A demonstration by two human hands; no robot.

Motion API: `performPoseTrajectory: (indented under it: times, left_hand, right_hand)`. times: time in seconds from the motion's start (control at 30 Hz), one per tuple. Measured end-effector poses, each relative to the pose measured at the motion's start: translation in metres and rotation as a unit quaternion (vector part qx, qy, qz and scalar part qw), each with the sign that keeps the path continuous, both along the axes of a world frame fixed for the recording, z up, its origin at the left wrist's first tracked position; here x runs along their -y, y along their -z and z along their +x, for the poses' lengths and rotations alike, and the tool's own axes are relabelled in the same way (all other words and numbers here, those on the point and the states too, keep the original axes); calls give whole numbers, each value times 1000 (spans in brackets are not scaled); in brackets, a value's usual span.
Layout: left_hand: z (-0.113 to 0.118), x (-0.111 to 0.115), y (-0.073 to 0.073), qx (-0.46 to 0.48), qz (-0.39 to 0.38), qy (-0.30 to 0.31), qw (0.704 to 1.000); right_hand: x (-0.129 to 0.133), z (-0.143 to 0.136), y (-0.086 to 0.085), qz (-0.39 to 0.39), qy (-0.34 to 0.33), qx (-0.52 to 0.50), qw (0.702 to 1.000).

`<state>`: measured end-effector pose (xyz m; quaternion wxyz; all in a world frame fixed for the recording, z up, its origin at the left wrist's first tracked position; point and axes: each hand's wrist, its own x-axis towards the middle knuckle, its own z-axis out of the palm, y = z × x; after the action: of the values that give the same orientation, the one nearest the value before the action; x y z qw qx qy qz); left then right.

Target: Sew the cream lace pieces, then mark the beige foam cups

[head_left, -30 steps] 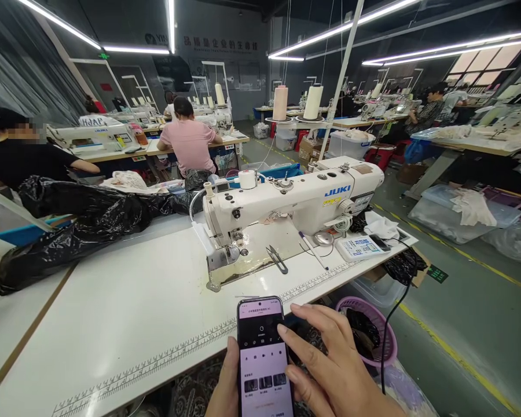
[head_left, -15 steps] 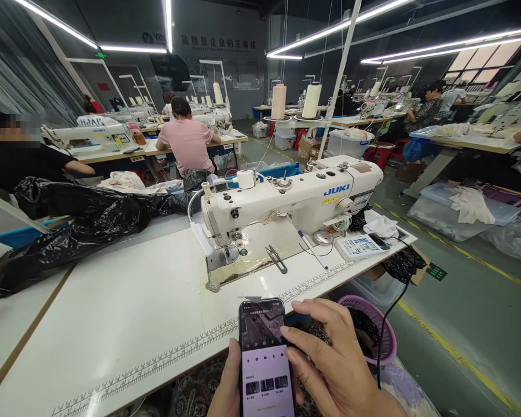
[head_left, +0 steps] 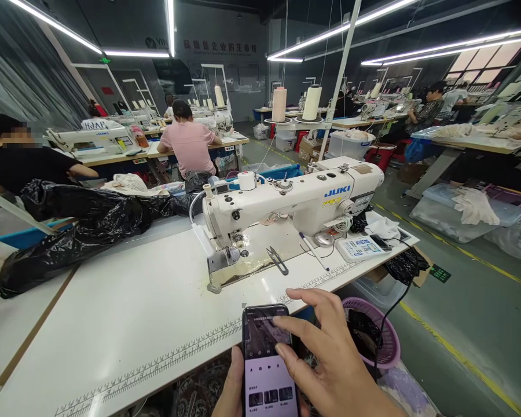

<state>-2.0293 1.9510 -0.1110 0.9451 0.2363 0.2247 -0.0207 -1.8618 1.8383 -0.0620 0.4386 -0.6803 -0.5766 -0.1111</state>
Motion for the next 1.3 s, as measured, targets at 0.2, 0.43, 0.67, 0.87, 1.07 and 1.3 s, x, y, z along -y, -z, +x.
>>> performPoseTrajectory:
  times: [0.2, 0.43, 0.67, 0.87, 1.07, 1.3]
  left_hand:
    - [-1, 2, -3, -6, -9, -23, 1000]
    - [3, -2, -8, 3, -5, -75, 997]
    - [4, -1, -9, 10, 5, -112, 994]
    - [4, -1, -10, 13, 9, -116, 993]
    - [5, -1, -9, 13, 4, -99, 995]
    - [1, 4, -7, 8, -17, -40, 999]
  right_hand:
    - [5, 0, 8, -10, 3, -30, 1000]
    - [7, -1, 15, 0, 15, -28, 1000]
    - [9, -8, 6, 20, 20, -21, 999]
    - [7, -4, 7, 56, 5, 34, 998]
    - [4, -6, 7, 50, -30, 88, 994]
    - [11, 2, 1, 27, -1, 63, 998]
